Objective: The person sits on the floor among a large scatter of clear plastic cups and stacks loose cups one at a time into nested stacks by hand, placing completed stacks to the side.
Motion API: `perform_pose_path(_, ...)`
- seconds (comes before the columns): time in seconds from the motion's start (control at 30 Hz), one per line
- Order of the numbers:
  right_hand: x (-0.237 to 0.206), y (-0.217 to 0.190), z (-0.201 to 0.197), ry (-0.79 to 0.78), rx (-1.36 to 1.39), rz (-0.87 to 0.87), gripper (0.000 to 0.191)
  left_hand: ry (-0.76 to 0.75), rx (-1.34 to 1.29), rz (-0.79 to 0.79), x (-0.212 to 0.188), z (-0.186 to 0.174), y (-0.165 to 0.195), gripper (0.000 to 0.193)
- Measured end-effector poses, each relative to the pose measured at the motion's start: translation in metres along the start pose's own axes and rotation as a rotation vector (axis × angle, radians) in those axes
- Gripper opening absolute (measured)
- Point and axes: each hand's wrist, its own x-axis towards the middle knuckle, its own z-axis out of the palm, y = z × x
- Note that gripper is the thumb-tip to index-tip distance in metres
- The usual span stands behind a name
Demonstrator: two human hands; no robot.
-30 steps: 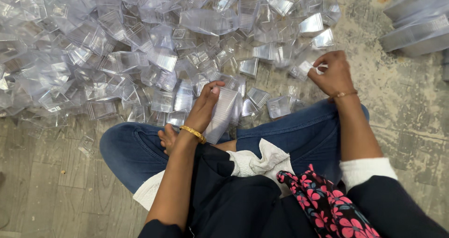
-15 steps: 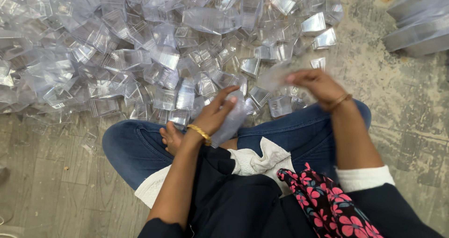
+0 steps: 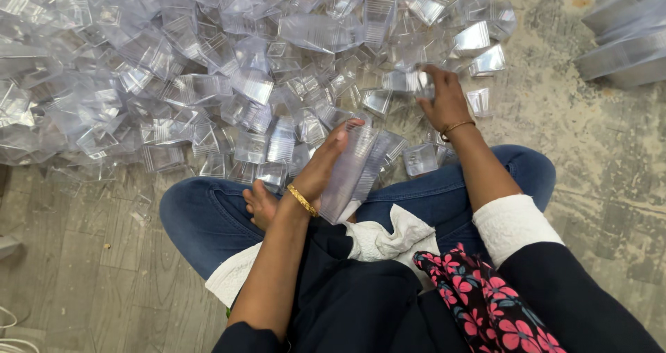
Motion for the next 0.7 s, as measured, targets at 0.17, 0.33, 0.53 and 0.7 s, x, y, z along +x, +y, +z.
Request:
perform_pose_path(0.17,-0.011,-0.013,-0.012,0.014,-0.072,0.173,0.042,-0.033,-0.187,-0.051,-0.004,-0.005,0.001,0.057)
perform_pose_path(0.33,-0.041,-0.06,-0.036,0.03,0.944,0.466,0.03,-0.027,0.236,0.168,0.005,-0.007,-0.016,0.054)
perform_pose_path(0.53,-0.055,-0.078,-0.03,0.065,1.042,0.412,0.022,-0.026,0.246,0.17,0.01,-0.001,-0.03,0.055)
perform_pose_path(0.7,-0.068,-0.087,-0.035,-0.077,0.57,0.23,0.024,-0.059,-0.168,0.051,0.004,-0.01,-0.021,0.06)
